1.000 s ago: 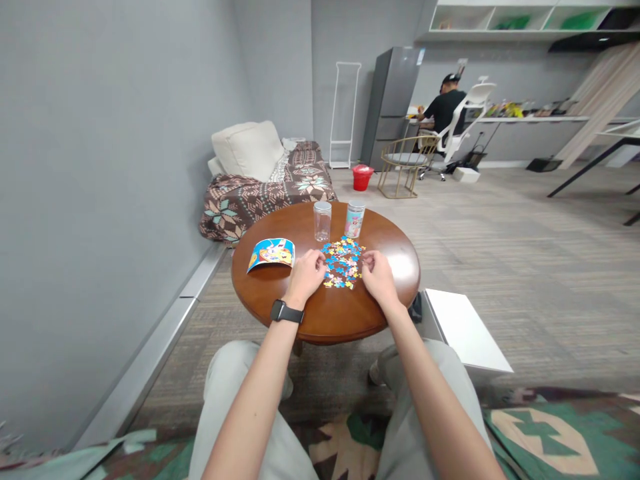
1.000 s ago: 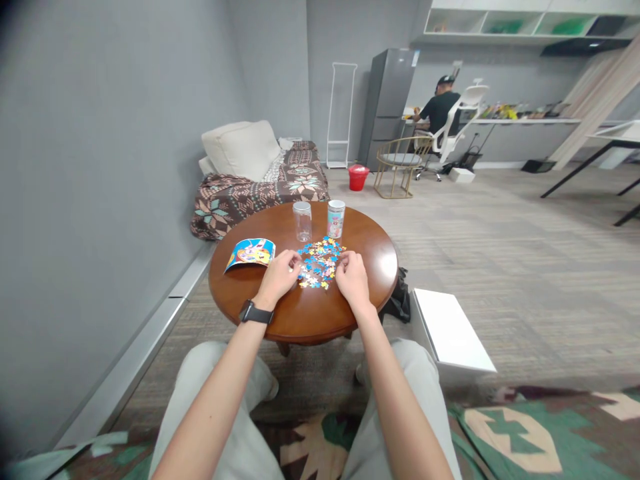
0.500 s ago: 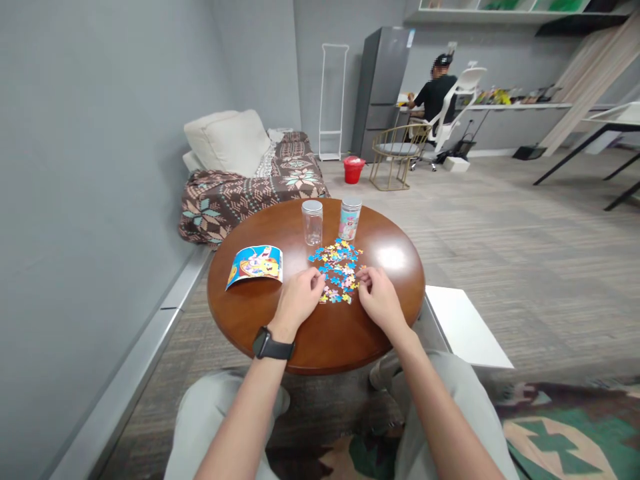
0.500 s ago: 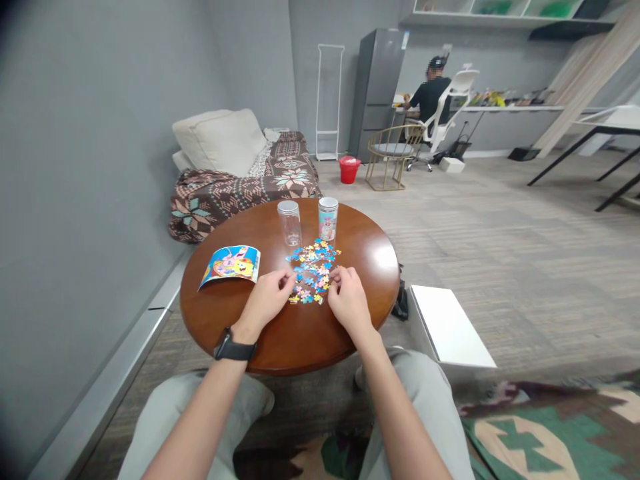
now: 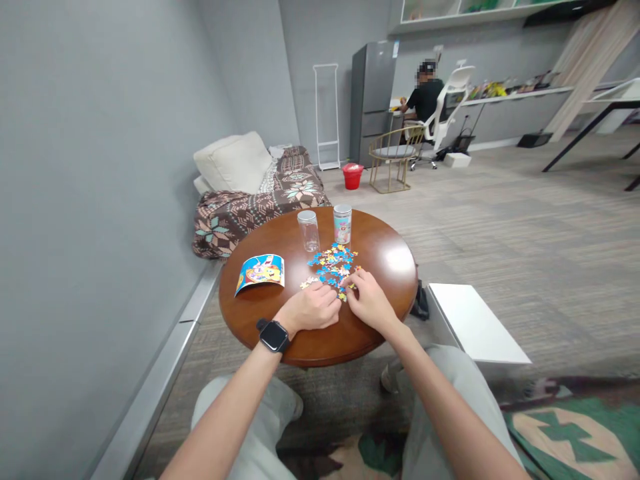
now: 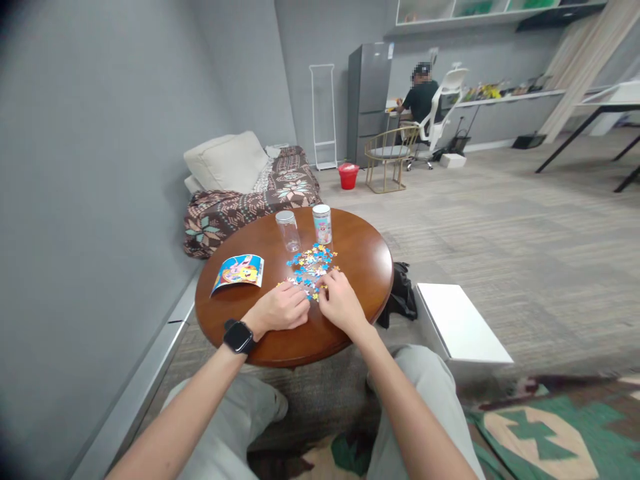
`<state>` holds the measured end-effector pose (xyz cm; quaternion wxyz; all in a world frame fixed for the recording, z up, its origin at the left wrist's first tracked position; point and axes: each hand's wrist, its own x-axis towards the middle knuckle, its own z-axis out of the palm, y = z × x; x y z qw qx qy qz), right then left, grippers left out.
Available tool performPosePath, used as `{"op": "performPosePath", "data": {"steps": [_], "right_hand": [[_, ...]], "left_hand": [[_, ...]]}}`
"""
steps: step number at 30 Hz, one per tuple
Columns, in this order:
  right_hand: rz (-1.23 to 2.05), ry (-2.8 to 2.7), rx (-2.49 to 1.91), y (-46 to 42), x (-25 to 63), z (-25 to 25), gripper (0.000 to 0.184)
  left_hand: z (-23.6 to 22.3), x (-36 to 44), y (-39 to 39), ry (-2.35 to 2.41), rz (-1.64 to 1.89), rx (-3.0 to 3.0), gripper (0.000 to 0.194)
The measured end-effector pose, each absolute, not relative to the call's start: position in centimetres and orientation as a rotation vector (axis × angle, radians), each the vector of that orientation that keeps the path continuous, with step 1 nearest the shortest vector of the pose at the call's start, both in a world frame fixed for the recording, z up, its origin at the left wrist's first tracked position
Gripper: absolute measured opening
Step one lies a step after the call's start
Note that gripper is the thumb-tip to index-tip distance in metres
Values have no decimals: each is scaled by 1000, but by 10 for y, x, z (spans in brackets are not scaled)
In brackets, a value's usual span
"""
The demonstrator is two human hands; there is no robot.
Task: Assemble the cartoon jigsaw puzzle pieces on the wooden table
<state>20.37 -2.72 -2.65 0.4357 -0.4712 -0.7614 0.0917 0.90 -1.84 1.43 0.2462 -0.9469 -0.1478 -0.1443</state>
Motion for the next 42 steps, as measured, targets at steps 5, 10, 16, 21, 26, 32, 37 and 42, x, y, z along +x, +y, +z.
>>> {"op": "performPosePath", "data": {"steps": [5,10,16,21,26,32,37,42], "right_hand": [[275,-2014,-1047,-33,205,-18,16],[292,-2122,-1004,-35,205,-17,16],[314,-2128,-1021,-32,206,-22,17],[246,-2000,-1128,-29,206,-27,16],[205,-1941,-1234,-28,207,-30,15],[255,-2028,-1083,-34,207,-19,20],[211,-2172,-973,-37,206,-15,34],[126,-2184,-1116,-34,207,-22,40]], "left_hand": [[12,2,-17,-724,-528,-2425,28],[17,-1,-21,-858,-512,-2457,27],[15,0,-26,-1092,-398,-2602,26],[18,-3,-39,-1396,-359,-2711,17],[19,0,-59,-1770,-438,-2700,3],[7,9,-62,-1827,-506,-2611,13],[3,9,-62,-1761,-471,-2600,15],[-1,7,-64,-1708,-452,-2573,22]]}}
